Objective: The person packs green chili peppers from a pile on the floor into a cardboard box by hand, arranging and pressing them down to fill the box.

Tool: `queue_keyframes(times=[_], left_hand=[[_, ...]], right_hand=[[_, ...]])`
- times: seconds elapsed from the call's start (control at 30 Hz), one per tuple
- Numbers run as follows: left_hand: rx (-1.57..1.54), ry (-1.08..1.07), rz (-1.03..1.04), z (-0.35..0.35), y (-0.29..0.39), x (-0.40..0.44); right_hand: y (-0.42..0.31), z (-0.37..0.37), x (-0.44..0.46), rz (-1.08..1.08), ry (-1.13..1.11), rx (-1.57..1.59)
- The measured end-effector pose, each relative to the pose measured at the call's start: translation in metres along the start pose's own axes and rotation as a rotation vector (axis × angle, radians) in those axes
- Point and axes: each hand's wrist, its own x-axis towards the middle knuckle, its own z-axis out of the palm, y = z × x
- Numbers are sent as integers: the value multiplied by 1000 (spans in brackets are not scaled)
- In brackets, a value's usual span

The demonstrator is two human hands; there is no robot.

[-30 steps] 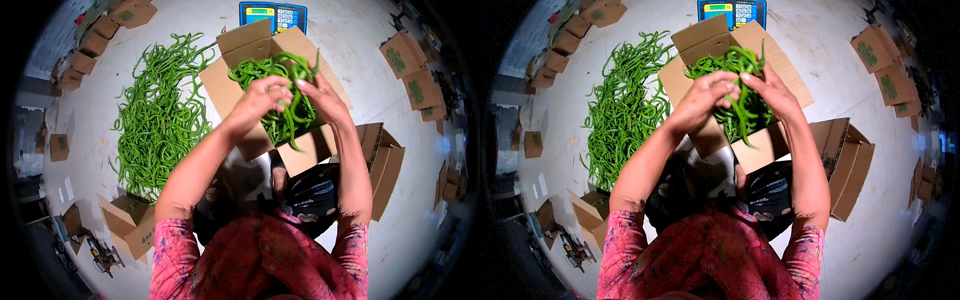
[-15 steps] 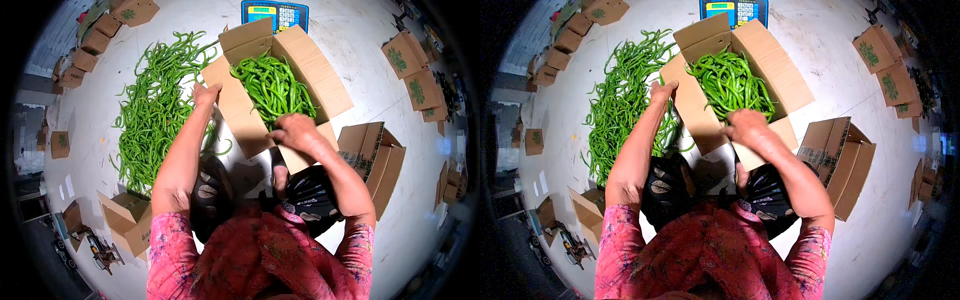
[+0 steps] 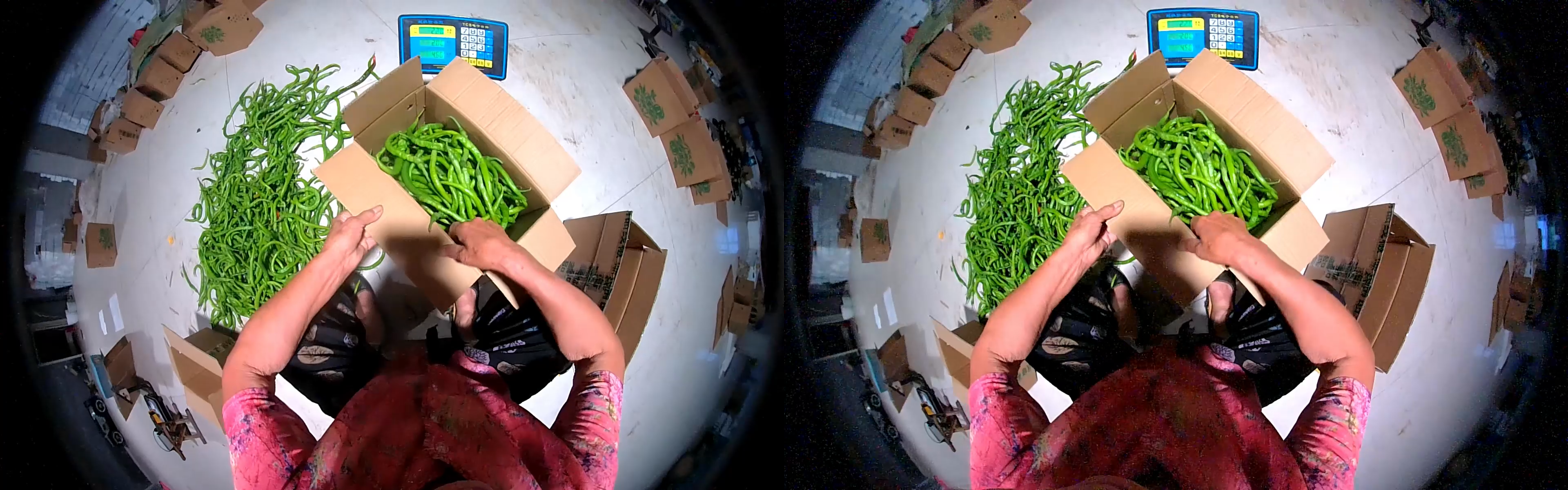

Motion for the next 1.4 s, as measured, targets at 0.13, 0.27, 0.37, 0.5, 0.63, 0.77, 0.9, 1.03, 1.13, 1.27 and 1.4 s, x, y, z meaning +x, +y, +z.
queue_keyframes(times=[0.13,0.27,0.37,0.5,0.63,0.77,0.9,1.03,1.13,1.27,1.4], left_hand=[[94,-84,-235,10,-11,-28],[774,-1096,658,29,-33,-70],[1210,-1300,632,40,-31,-110],[1414,-1341,592,45,-15,-145],[1461,-1235,605,51,-6,-133],[1328,-1061,657,51,4,-116],[1245,-1099,805,45,4,-112],[1321,-1121,826,44,2,-116],[1321,-1091,895,44,0,-118],[1354,-1071,923,43,2,-124],[1450,-1167,840,46,7,-127]], right_hand=[[-26,-4,-25,-108,315,-83],[-37,-8,-51,-274,487,32],[-39,-12,-60,-241,371,-2],[-42,-21,-70,-301,393,51],[-41,-20,-72,-391,368,-113],[-27,-6,-74,-486,410,-267],[-35,-20,-77,-403,260,-274],[-35,-18,-78,-402,265,-293],[-37,-21,-79,-389,226,-266],[-31,-6,-78,-459,327,-355],[-32,3,-76,-509,351,-490]])
